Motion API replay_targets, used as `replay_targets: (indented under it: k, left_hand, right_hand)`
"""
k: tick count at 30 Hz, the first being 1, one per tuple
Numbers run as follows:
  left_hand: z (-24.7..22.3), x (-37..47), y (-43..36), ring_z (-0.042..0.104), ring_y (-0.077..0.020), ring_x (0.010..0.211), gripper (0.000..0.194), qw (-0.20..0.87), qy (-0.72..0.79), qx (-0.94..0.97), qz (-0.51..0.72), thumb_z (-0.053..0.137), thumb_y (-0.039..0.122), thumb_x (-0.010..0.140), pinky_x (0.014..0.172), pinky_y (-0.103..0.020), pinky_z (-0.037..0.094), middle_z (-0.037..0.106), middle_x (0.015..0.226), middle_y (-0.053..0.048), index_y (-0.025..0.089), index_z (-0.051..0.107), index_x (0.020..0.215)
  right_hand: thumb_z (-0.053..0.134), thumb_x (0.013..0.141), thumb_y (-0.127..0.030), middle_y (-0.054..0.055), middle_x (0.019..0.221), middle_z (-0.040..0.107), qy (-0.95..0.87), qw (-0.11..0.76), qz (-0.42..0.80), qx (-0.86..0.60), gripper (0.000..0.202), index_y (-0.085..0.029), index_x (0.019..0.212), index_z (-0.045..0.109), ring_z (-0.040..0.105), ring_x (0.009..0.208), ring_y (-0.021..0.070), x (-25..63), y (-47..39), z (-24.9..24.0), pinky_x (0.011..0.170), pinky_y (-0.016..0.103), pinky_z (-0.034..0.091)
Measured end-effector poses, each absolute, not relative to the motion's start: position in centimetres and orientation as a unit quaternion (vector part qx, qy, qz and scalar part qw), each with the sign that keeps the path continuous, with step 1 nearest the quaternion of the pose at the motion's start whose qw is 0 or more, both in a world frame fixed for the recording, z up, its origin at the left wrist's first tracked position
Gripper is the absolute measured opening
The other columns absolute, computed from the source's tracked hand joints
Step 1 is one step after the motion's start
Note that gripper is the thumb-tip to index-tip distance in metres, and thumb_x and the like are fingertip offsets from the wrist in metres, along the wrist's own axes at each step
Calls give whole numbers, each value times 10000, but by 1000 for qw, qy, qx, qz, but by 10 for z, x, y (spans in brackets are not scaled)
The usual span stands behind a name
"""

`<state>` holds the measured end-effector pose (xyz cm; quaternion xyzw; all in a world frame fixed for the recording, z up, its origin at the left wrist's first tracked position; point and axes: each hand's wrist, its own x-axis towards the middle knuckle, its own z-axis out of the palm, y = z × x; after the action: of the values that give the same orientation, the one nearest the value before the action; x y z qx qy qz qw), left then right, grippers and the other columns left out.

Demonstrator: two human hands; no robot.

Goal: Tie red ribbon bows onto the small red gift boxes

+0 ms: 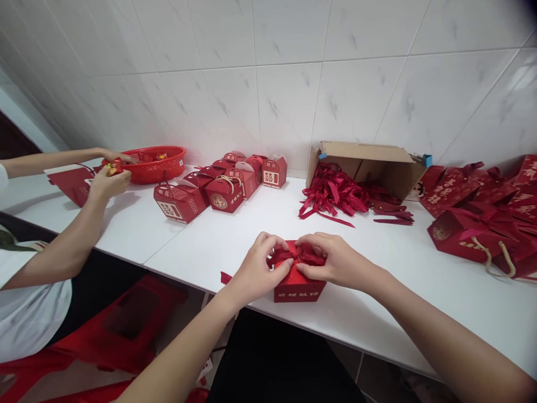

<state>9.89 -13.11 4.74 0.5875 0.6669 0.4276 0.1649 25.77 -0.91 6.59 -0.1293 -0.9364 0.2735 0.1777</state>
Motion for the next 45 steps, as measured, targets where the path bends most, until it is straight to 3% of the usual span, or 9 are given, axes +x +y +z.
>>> replay_targets:
  k: [7, 13, 16, 20, 31, 34, 38, 41, 45]
  left_hand:
    - [40, 97, -130, 502, -133, 720, 285, 171, 696, 527, 456, 627, 360, 762, 615, -265, 442, 472, 906, -7, 226, 448, 938]
    - [46, 88, -132, 422, -116, 599, 380, 200, 727, 522, 399, 625, 529, 717, 559, -251, 361, 454, 679, 49, 207, 426, 741]
    - [51, 85, -131, 417, -126, 609, 383, 196, 724, 534, 390, 586, 524, 749, 571, -262, 350, 446, 633, 33, 189, 448, 627]
    - [51, 80, -130, 406, -117, 592, 329, 229, 701, 527, 423, 584, 445, 774, 567, -255, 339, 460, 617, 28, 180, 477, 610]
    - [43, 69, -130, 435, -114, 611, 321, 284, 659, 531, 451, 600, 406, 774, 588, -251, 374, 468, 644, 22, 182, 435, 613]
    - [45, 69, -131, 444, -111, 595, 280, 271, 676, 534, 430, 585, 405, 787, 581, -250, 384, 474, 649, 33, 187, 462, 661]
    - [53, 79, -135, 570, -176, 844, 230, 161, 708, 531, 437, 617, 364, 769, 750, -317, 457, 564, 963, -26, 213, 495, 894]
    - [61, 99, -135, 526, -230, 1063, 260, 53, 685, 585, 432, 623, 346, 775, 908, -370, 411, 540, 1091, -61, 231, 491, 967]
    - [66, 126, -125, 525, -262, 1002, 361, -3, 667, 645, 373, 682, 363, 722, 865, -402, 393, 561, 1057, -68, 231, 477, 989]
  right_hand:
    - [563, 829, -514, -16, 702, 555, -913, 154, 332, -179, 394, -207, 1070, 507, 494, 618, 136, 263, -5, 66, 556, 243, 371]
    - [417, 873, -600, -65, 523, 388, -868, 136, 399, -263, 419, -198, 769, 467, 343, 481, 97, 276, 6, 54, 460, 221, 258]
    - [437, 852, -620, -54, 530, 311, -864, 108, 428, -244, 516, -182, 587, 375, 259, 491, 81, 279, 8, 50, 460, 232, 213]
    - [504, 823, -612, -64, 526, 216, -851, 87, 472, -215, 552, -179, 543, 308, 182, 495, 67, 281, 11, 49, 457, 238, 155]
    - [596, 766, -602, -72, 503, 237, -826, 95, 513, -214, 532, -176, 544, 367, 187, 483, 62, 287, 23, 47, 450, 239, 145]
    - [592, 797, -562, -68, 501, 323, -791, 81, 572, -203, 489, -169, 572, 408, 269, 466, 61, 290, 23, 53, 456, 233, 203]
    - [592, 848, -457, -44, 504, 467, -710, 100, 677, -166, 381, -151, 636, 509, 419, 491, 75, 295, 22, 63, 523, 231, 328]
    - [598, 855, -396, -23, 530, 514, -654, 121, 734, -137, 336, -144, 641, 543, 474, 506, 89, 296, 18, 71, 545, 238, 386]
    - [609, 852, -349, 3, 602, 573, -628, 138, 756, -124, 242, -135, 739, 609, 532, 546, 101, 295, 12, 84, 574, 246, 445]
